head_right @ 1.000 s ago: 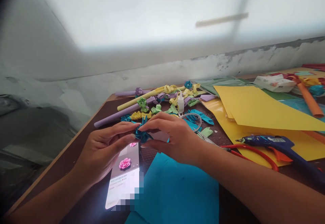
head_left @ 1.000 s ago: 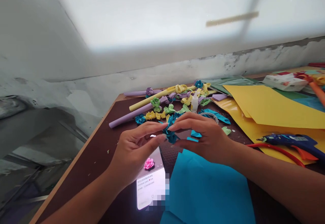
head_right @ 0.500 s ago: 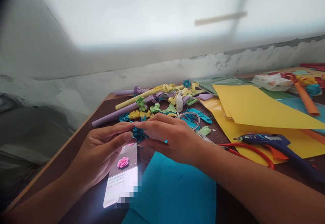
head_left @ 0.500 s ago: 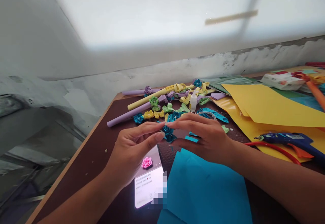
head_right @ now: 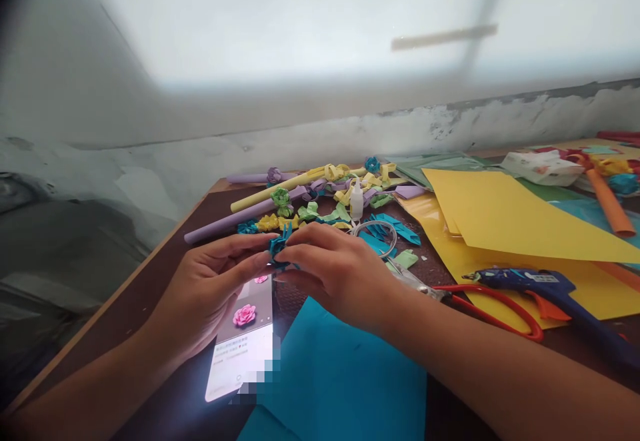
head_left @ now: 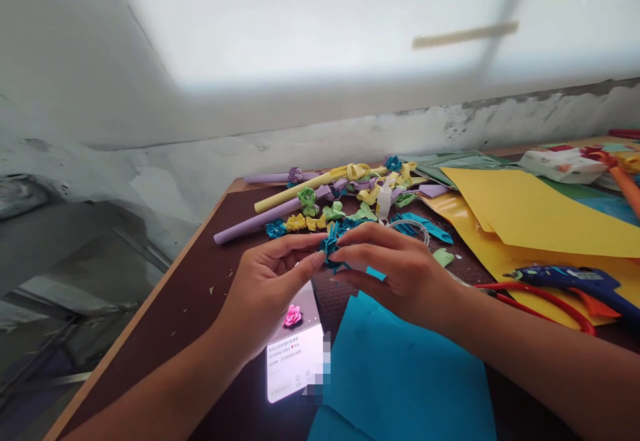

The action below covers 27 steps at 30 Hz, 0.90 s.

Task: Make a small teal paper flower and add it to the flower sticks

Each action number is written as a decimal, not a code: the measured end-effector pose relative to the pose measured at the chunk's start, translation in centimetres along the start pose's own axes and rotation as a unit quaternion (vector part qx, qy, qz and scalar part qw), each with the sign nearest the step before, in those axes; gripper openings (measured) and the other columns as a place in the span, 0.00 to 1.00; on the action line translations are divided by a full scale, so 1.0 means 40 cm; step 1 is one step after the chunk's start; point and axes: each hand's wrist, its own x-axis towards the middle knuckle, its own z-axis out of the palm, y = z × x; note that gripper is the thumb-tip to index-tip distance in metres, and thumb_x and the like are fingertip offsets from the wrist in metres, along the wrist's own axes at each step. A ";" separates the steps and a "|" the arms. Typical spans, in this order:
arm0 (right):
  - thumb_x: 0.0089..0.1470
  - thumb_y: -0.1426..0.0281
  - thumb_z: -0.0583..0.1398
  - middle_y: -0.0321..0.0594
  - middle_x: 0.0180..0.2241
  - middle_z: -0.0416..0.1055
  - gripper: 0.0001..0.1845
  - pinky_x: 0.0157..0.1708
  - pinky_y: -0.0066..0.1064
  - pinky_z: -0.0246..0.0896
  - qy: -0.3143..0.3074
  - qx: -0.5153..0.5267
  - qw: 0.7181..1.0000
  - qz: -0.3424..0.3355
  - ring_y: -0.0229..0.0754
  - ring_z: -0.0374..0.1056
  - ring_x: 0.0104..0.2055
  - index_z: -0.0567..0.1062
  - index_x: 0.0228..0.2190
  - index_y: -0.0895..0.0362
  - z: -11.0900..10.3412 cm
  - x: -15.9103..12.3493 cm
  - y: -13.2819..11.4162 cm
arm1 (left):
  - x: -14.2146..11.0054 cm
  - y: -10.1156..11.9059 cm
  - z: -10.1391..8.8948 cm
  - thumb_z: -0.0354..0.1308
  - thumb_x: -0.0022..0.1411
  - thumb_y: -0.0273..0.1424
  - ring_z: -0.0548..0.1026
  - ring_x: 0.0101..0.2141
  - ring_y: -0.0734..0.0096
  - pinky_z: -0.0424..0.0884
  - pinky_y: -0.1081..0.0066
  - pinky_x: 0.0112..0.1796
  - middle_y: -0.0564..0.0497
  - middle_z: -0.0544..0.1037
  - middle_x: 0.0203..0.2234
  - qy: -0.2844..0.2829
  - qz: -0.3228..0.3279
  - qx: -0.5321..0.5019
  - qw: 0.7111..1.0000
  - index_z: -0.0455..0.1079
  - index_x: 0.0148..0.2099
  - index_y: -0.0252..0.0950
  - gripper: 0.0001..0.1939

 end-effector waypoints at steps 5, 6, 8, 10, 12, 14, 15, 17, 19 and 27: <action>0.64 0.72 0.63 0.49 0.44 0.77 0.07 0.40 0.33 0.73 0.011 -0.035 0.999 -0.010 0.43 0.76 0.42 0.81 0.42 0.60 0.003 -0.004 0.002 | 0.000 -0.002 0.001 0.71 0.60 0.31 0.81 0.50 0.58 0.76 0.66 0.51 0.47 0.85 0.47 -0.017 -0.003 0.002 1.000 0.81 0.51 0.42 0.15; 0.65 0.72 0.62 0.49 0.44 0.77 0.07 0.40 0.34 0.73 0.012 -0.038 0.999 -0.011 0.43 0.76 0.42 0.81 0.42 0.60 0.004 -0.004 0.003 | 0.001 -0.002 0.002 0.71 0.60 0.31 0.81 0.51 0.58 0.76 0.66 0.51 0.47 0.85 0.47 -0.018 -0.003 0.000 1.000 0.81 0.51 0.42 0.15; 0.65 0.74 0.61 0.49 0.44 0.77 0.07 0.41 0.34 0.73 0.016 -0.042 0.999 -0.014 0.43 0.76 0.43 0.81 0.42 0.60 0.005 -0.003 0.004 | 0.001 0.001 0.004 0.72 0.59 0.31 0.81 0.51 0.59 0.76 0.68 0.51 0.47 0.85 0.46 -0.014 -0.008 -0.005 1.000 0.81 0.50 0.41 0.15; 0.65 0.75 0.61 0.48 0.44 0.78 0.07 0.43 0.34 0.73 0.025 -0.047 0.998 -0.024 0.43 0.76 0.43 0.80 0.41 0.60 0.006 -0.002 0.005 | -0.001 0.005 0.009 0.72 0.59 0.31 0.81 0.50 0.60 0.76 0.69 0.50 0.48 0.85 0.45 -0.005 -0.015 -0.016 1.000 0.81 0.48 0.41 0.14; 0.65 0.75 0.61 0.48 0.44 0.79 0.06 0.45 0.33 0.73 0.037 -0.052 0.997 -0.040 0.43 0.77 0.44 0.79 0.41 0.61 0.007 -0.001 0.004 | -0.005 0.009 0.016 0.72 0.59 0.32 0.81 0.50 0.60 0.76 0.68 0.50 0.48 0.85 0.45 0.003 -0.015 -0.031 0.999 0.81 0.48 0.41 0.13; 0.65 0.76 0.61 0.47 0.43 0.79 0.06 0.45 0.32 0.73 0.046 -0.057 0.996 -0.051 0.42 0.77 0.44 0.79 0.41 0.61 0.008 0.000 0.003 | -0.010 0.012 0.023 0.71 0.60 0.32 0.81 0.50 0.60 0.76 0.67 0.52 0.47 0.85 0.46 0.007 -0.011 -0.043 0.999 0.81 0.49 0.41 0.14; 0.65 0.76 0.61 0.47 0.43 0.79 0.06 0.45 0.31 0.73 0.046 -0.059 0.996 -0.053 0.42 0.77 0.44 0.79 0.41 0.61 0.008 0.001 0.003 | -0.012 0.012 0.026 0.71 0.60 0.31 0.81 0.51 0.60 0.76 0.67 0.52 0.47 0.85 0.47 0.011 -0.008 -0.046 0.999 0.81 0.50 0.41 0.15; 0.66 0.75 0.60 0.47 0.42 0.79 0.06 0.44 0.31 0.74 0.041 -0.062 0.996 -0.054 0.41 0.77 0.43 0.78 0.41 0.60 0.008 0.003 0.002 | -0.017 0.011 0.031 0.71 0.60 0.31 0.80 0.52 0.60 0.75 0.66 0.54 0.48 0.85 0.48 0.021 -0.005 -0.045 0.999 0.81 0.51 0.41 0.16; 0.66 0.74 0.60 0.46 0.42 0.79 0.06 0.43 0.31 0.74 0.035 -0.064 0.996 -0.051 0.41 0.77 0.42 0.78 0.42 0.59 0.009 0.005 0.001 | -0.020 0.010 0.034 0.71 0.61 0.31 0.80 0.52 0.60 0.75 0.65 0.55 0.48 0.85 0.48 0.029 -0.003 -0.040 0.999 0.81 0.51 0.42 0.15; 0.67 0.73 0.60 0.47 0.45 0.79 0.08 0.46 0.34 0.75 0.006 -0.085 0.994 -0.065 0.43 0.77 0.45 0.79 0.44 0.58 0.002 0.007 0.005 | -0.021 0.009 0.028 0.70 0.62 0.31 0.80 0.53 0.56 0.74 0.59 0.58 0.47 0.84 0.50 0.034 0.006 -0.039 0.999 0.81 0.52 0.41 0.16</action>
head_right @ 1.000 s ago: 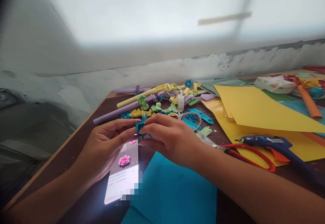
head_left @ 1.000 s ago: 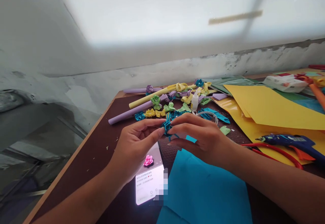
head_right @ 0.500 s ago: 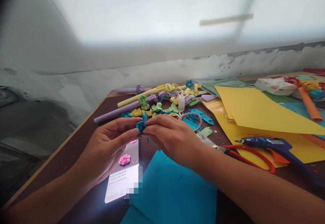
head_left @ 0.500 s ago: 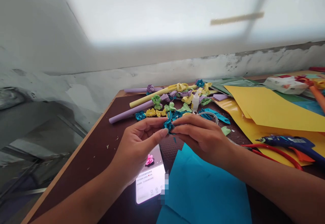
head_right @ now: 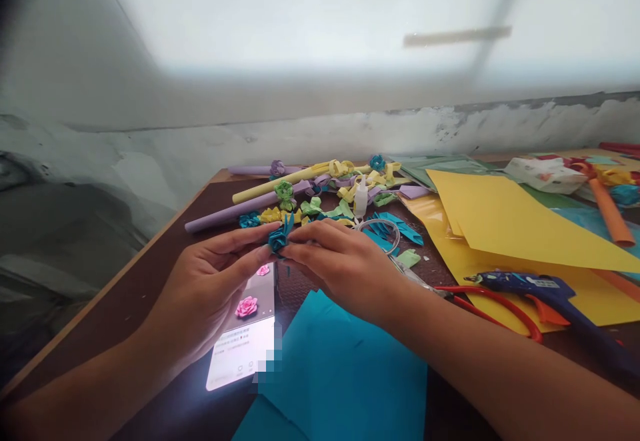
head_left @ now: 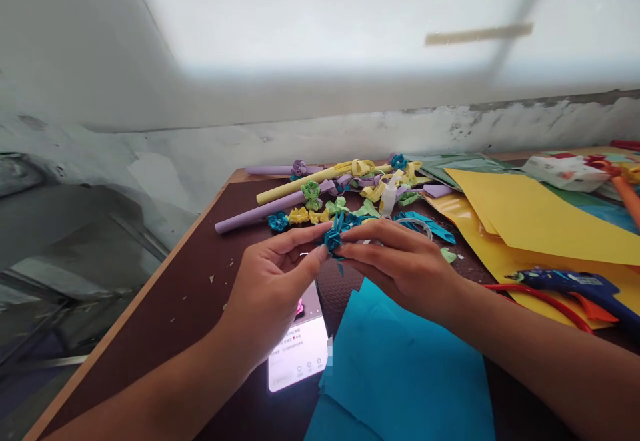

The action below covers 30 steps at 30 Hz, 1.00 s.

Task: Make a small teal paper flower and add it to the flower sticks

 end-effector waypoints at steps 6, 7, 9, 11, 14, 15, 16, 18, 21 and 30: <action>0.67 0.75 0.59 0.47 0.43 0.78 0.06 0.46 0.33 0.74 0.006 0.030 0.999 0.029 0.42 0.75 0.45 0.77 0.43 0.59 0.010 0.006 0.001 | -0.003 0.002 0.003 0.70 0.61 0.30 0.80 0.52 0.59 0.75 0.64 0.56 0.48 0.84 0.49 0.005 0.010 0.029 1.000 0.81 0.51 0.41 0.15; 0.67 0.74 0.59 0.48 0.43 0.77 0.06 0.46 0.33 0.74 0.004 0.032 0.999 0.037 0.42 0.75 0.44 0.76 0.43 0.60 0.012 0.008 0.000 | -0.005 0.003 0.004 0.70 0.61 0.30 0.80 0.52 0.60 0.75 0.66 0.55 0.48 0.84 0.49 0.003 0.014 0.037 0.999 0.81 0.51 0.41 0.15; 0.67 0.74 0.58 0.48 0.42 0.76 0.06 0.45 0.35 0.74 -0.001 0.032 0.998 0.051 0.43 0.74 0.43 0.76 0.42 0.61 0.015 0.011 -0.001 | -0.007 0.003 0.006 0.70 0.61 0.29 0.81 0.51 0.62 0.77 0.68 0.54 0.50 0.85 0.48 0.001 0.029 0.060 0.998 0.81 0.51 0.41 0.15; 0.68 0.74 0.58 0.49 0.41 0.76 0.06 0.44 0.37 0.74 -0.007 0.030 0.997 0.064 0.43 0.73 0.43 0.75 0.42 0.60 0.014 0.014 -0.004 | -0.008 0.001 0.007 0.70 0.60 0.27 0.81 0.50 0.63 0.78 0.68 0.53 0.51 0.84 0.47 -0.004 0.055 0.087 0.995 0.81 0.51 0.43 0.17; 0.68 0.73 0.57 0.48 0.42 0.75 0.06 0.43 0.36 0.73 -0.005 0.039 0.997 0.068 0.43 0.73 0.43 0.75 0.42 0.58 0.010 0.012 -0.008 | -0.005 -0.003 0.002 0.71 0.59 0.27 0.81 0.49 0.63 0.78 0.67 0.53 0.51 0.84 0.47 -0.011 0.093 0.128 0.987 0.81 0.52 0.44 0.19; 0.68 0.73 0.57 0.47 0.42 0.76 0.06 0.43 0.36 0.73 0.001 0.054 0.996 0.065 0.43 0.73 0.43 0.75 0.42 0.57 0.009 0.010 -0.008 | -0.005 -0.004 -0.002 0.71 0.58 0.27 0.80 0.49 0.62 0.79 0.67 0.52 0.51 0.83 0.47 -0.011 0.102 0.140 0.985 0.82 0.52 0.45 0.18; 0.68 0.73 0.58 0.45 0.41 0.76 0.05 0.42 0.34 0.73 0.015 0.075 0.995 0.061 0.42 0.74 0.42 0.75 0.42 0.56 0.009 0.007 -0.008 | -0.004 -0.004 -0.005 0.71 0.58 0.26 0.81 0.48 0.62 0.79 0.66 0.51 0.51 0.83 0.46 -0.012 0.111 0.150 0.982 0.82 0.51 0.45 0.18; 0.66 0.71 0.61 0.43 0.39 0.77 0.04 0.41 0.32 0.73 0.054 0.122 0.989 0.065 0.40 0.74 0.41 0.75 0.43 0.55 0.009 -0.001 -0.006 | -0.006 -0.002 -0.012 0.70 0.59 0.26 0.81 0.47 0.61 0.80 0.67 0.48 0.50 0.83 0.44 -0.022 0.127 0.166 0.978 0.83 0.50 0.47 0.17; 0.62 0.68 0.67 0.40 0.37 0.79 0.12 0.40 0.32 0.74 0.109 0.166 0.977 0.075 0.39 0.76 0.39 0.76 0.46 0.55 0.010 -0.009 -0.002 | -0.012 0.001 -0.020 0.70 0.60 0.25 0.81 0.45 0.62 0.80 0.67 0.46 0.51 0.82 0.44 -0.053 0.158 0.187 0.968 0.82 0.51 0.52 0.19; 0.64 0.75 0.63 0.47 0.41 0.78 0.12 0.41 0.33 0.75 0.069 0.197 0.975 0.071 0.41 0.77 0.42 0.79 0.49 0.59 -0.001 -0.003 -0.008 | -0.005 -0.010 -0.037 0.68 0.63 0.26 0.79 0.49 0.62 0.78 0.65 0.51 0.52 0.79 0.47 -0.043 0.174 0.222 0.958 0.78 0.54 0.54 0.20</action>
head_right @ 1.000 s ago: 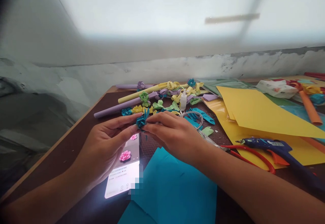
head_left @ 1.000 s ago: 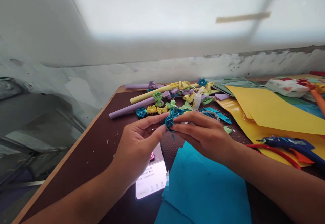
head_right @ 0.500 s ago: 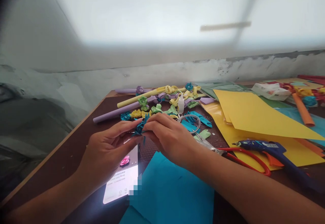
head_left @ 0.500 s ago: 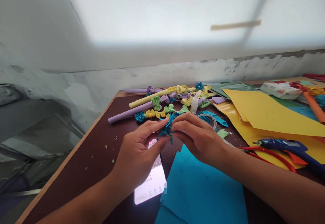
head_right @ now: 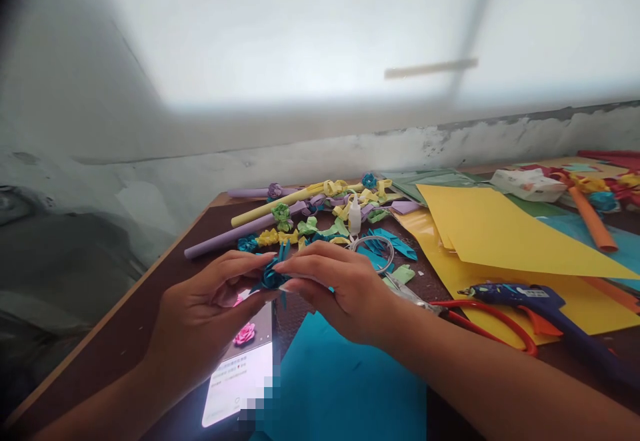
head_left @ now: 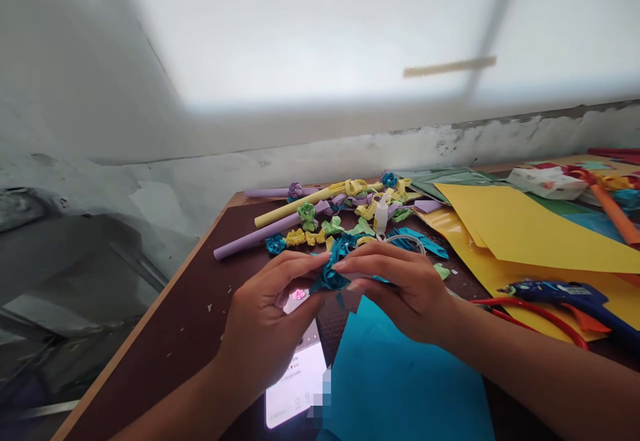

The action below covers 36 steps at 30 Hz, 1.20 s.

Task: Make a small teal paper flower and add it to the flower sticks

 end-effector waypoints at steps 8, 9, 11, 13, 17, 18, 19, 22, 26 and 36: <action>0.62 0.73 0.65 0.39 0.35 0.79 0.07 0.35 0.29 0.73 0.025 -0.031 0.998 0.049 0.38 0.76 0.35 0.76 0.43 0.55 0.007 -0.007 0.001 | 0.003 -0.003 -0.001 0.66 0.64 0.24 0.79 0.48 0.60 0.79 0.61 0.49 0.50 0.79 0.47 -0.021 0.031 0.036 0.999 0.78 0.54 0.50 0.19; 0.62 0.72 0.65 0.39 0.35 0.79 0.07 0.34 0.29 0.72 0.026 -0.029 0.998 0.052 0.38 0.75 0.35 0.76 0.42 0.55 0.008 -0.006 0.000 | 0.002 -0.004 -0.001 0.66 0.63 0.24 0.79 0.48 0.60 0.79 0.61 0.49 0.50 0.78 0.47 -0.022 0.032 0.036 0.999 0.78 0.54 0.51 0.20; 0.63 0.73 0.64 0.40 0.36 0.78 0.05 0.36 0.31 0.72 0.017 -0.025 0.999 0.038 0.39 0.75 0.36 0.76 0.42 0.55 0.008 -0.002 -0.003 | 0.002 -0.005 0.000 0.66 0.64 0.24 0.79 0.48 0.60 0.79 0.61 0.49 0.50 0.79 0.47 -0.023 0.035 0.038 0.998 0.78 0.54 0.51 0.20; 0.64 0.74 0.62 0.41 0.36 0.78 0.04 0.37 0.33 0.72 0.008 -0.025 0.999 0.027 0.40 0.74 0.37 0.76 0.41 0.55 0.008 0.002 -0.007 | 0.002 -0.007 0.000 0.66 0.64 0.25 0.79 0.48 0.61 0.79 0.61 0.48 0.51 0.79 0.46 -0.027 0.038 0.046 0.998 0.77 0.54 0.52 0.20; 0.65 0.75 0.60 0.41 0.36 0.77 0.04 0.38 0.33 0.71 0.001 -0.040 0.998 0.047 0.40 0.74 0.38 0.75 0.40 0.55 0.011 0.004 -0.015 | 0.003 -0.006 0.001 0.65 0.65 0.24 0.78 0.47 0.64 0.78 0.64 0.47 0.53 0.78 0.46 -0.022 0.046 0.068 0.996 0.76 0.54 0.53 0.20; 0.64 0.75 0.61 0.40 0.36 0.77 0.03 0.39 0.33 0.71 0.001 -0.047 0.997 0.057 0.40 0.74 0.39 0.75 0.39 0.55 0.013 0.003 -0.017 | 0.003 -0.005 0.001 0.65 0.65 0.24 0.78 0.47 0.65 0.78 0.65 0.47 0.53 0.78 0.46 -0.020 0.050 0.070 0.996 0.76 0.54 0.53 0.20; 0.63 0.75 0.61 0.40 0.36 0.77 0.03 0.39 0.33 0.71 0.003 -0.054 0.996 0.065 0.40 0.75 0.39 0.74 0.39 0.55 0.014 0.003 -0.018 | 0.003 -0.005 0.001 0.64 0.65 0.23 0.78 0.47 0.65 0.78 0.65 0.47 0.53 0.78 0.46 -0.018 0.054 0.073 0.996 0.76 0.54 0.53 0.20; 0.61 0.74 0.63 0.38 0.35 0.78 0.03 0.37 0.30 0.71 0.009 -0.070 0.994 0.078 0.39 0.76 0.38 0.74 0.37 0.54 0.017 0.001 -0.022 | 0.001 -0.006 0.001 0.65 0.65 0.24 0.78 0.46 0.65 0.78 0.65 0.47 0.53 0.78 0.45 -0.019 0.065 0.085 0.994 0.76 0.54 0.51 0.19; 0.62 0.75 0.63 0.39 0.35 0.79 0.04 0.35 0.28 0.72 0.005 -0.109 0.993 0.035 0.39 0.77 0.36 0.74 0.38 0.55 0.013 -0.002 -0.027 | -0.002 -0.008 0.002 0.68 0.63 0.24 0.78 0.47 0.64 0.77 0.64 0.48 0.52 0.78 0.45 -0.023 0.072 0.085 0.994 0.76 0.55 0.52 0.21; 0.60 0.77 0.64 0.40 0.33 0.80 0.05 0.38 0.26 0.74 -0.016 -0.117 0.993 0.018 0.40 0.79 0.37 0.73 0.35 0.58 0.014 -0.005 -0.034 | 0.003 -0.010 -0.004 0.69 0.60 0.23 0.79 0.44 0.65 0.78 0.66 0.46 0.51 0.78 0.44 -0.035 0.140 0.104 0.984 0.77 0.55 0.46 0.22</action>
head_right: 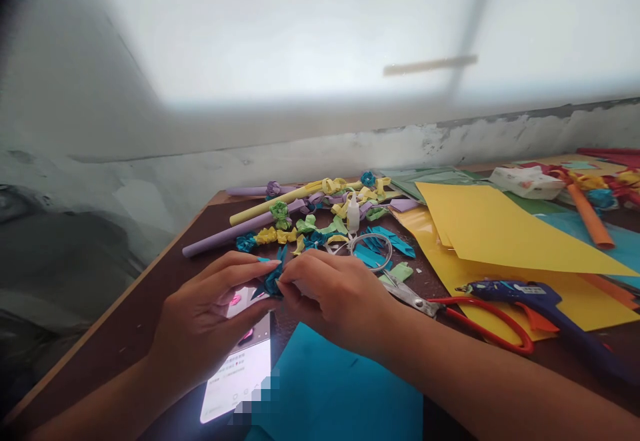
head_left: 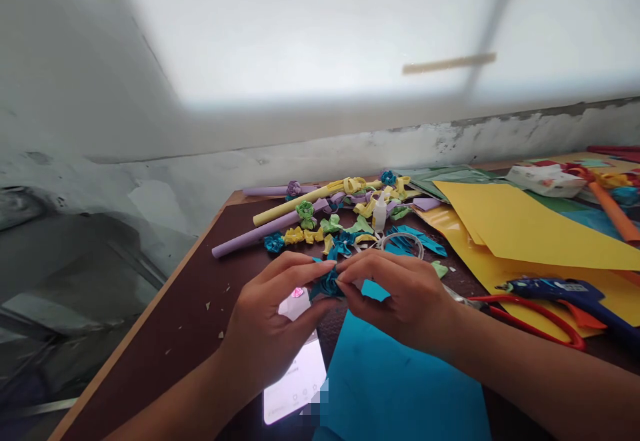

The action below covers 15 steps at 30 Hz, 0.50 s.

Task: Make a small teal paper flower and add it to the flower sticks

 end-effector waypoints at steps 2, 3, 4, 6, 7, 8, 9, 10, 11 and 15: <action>0.59 0.79 0.64 0.42 0.35 0.80 0.06 0.38 0.27 0.74 -0.003 0.010 1.000 -0.003 0.40 0.79 0.37 0.73 0.34 0.58 0.002 0.001 -0.005 | 0.004 0.005 -0.002 0.69 0.60 0.22 0.78 0.43 0.69 0.77 0.70 0.44 0.51 0.78 0.43 -0.006 0.038 0.030 0.999 0.77 0.56 0.44 0.22; 0.59 0.79 0.64 0.43 0.36 0.80 0.06 0.38 0.28 0.74 -0.003 0.017 1.000 -0.005 0.40 0.79 0.38 0.73 0.34 0.58 0.002 0.002 -0.007 | 0.006 0.007 -0.002 0.68 0.61 0.21 0.78 0.42 0.70 0.77 0.71 0.44 0.51 0.78 0.43 -0.006 0.049 0.042 0.998 0.77 0.55 0.43 0.22; 0.59 0.79 0.64 0.43 0.37 0.80 0.05 0.38 0.28 0.74 -0.002 0.027 1.000 -0.003 0.40 0.78 0.37 0.74 0.34 0.58 0.002 0.003 -0.010 | 0.007 0.010 -0.002 0.68 0.61 0.21 0.78 0.41 0.71 0.77 0.72 0.43 0.51 0.78 0.42 -0.004 0.057 0.049 0.997 0.77 0.54 0.42 0.20; 0.60 0.76 0.64 0.41 0.35 0.80 0.03 0.36 0.28 0.73 0.010 0.060 0.998 0.029 0.38 0.77 0.35 0.75 0.36 0.58 0.002 0.004 -0.011 | 0.007 0.012 -0.002 0.68 0.61 0.20 0.78 0.41 0.72 0.77 0.73 0.42 0.51 0.77 0.41 0.002 0.057 0.050 0.997 0.77 0.53 0.41 0.19; 0.60 0.74 0.65 0.39 0.34 0.80 0.02 0.35 0.27 0.73 0.018 0.085 0.994 0.060 0.37 0.76 0.34 0.76 0.37 0.57 0.002 0.004 -0.010 | 0.005 0.011 -0.002 0.68 0.60 0.19 0.78 0.41 0.71 0.77 0.73 0.42 0.51 0.77 0.41 0.004 0.052 0.043 0.998 0.77 0.52 0.41 0.20; 0.61 0.71 0.65 0.38 0.34 0.79 0.04 0.35 0.26 0.73 0.025 0.111 0.989 0.095 0.36 0.76 0.34 0.76 0.39 0.57 0.002 0.005 -0.008 | 0.003 0.009 -0.003 0.68 0.60 0.19 0.78 0.41 0.71 0.78 0.73 0.41 0.51 0.77 0.41 0.004 0.048 0.033 0.998 0.77 0.53 0.41 0.20; 0.62 0.70 0.65 0.38 0.35 0.79 0.06 0.35 0.26 0.73 0.029 0.132 0.982 0.128 0.36 0.76 0.35 0.76 0.41 0.56 0.003 0.005 -0.005 | 0.001 0.007 -0.004 0.68 0.60 0.19 0.78 0.41 0.70 0.78 0.72 0.41 0.51 0.77 0.41 0.004 0.044 0.021 0.999 0.77 0.53 0.42 0.21; 0.62 0.68 0.64 0.38 0.36 0.79 0.08 0.37 0.26 0.73 0.030 0.149 0.976 0.155 0.36 0.77 0.36 0.76 0.44 0.56 0.003 0.005 -0.001 | -0.001 0.005 -0.006 0.67 0.60 0.18 0.78 0.41 0.69 0.79 0.71 0.42 0.50 0.76 0.42 0.002 0.041 0.008 0.999 0.77 0.54 0.42 0.22; 0.63 0.68 0.64 0.38 0.37 0.79 0.10 0.38 0.26 0.73 0.030 0.162 0.972 0.171 0.36 0.77 0.38 0.75 0.46 0.56 0.003 0.004 0.002 | -0.003 0.003 -0.008 0.67 0.60 0.18 0.78 0.42 0.68 0.79 0.70 0.42 0.50 0.76 0.42 -0.002 0.040 -0.004 0.999 0.76 0.55 0.42 0.23; 0.64 0.67 0.63 0.38 0.34 0.79 0.14 0.37 0.28 0.73 0.013 0.194 0.964 0.182 0.37 0.76 0.37 0.75 0.50 0.56 0.003 0.003 0.008 | -0.008 -0.001 -0.013 0.66 0.60 0.17 0.78 0.44 0.67 0.79 0.68 0.44 0.49 0.76 0.45 -0.024 0.050 -0.012 0.998 0.75 0.58 0.43 0.27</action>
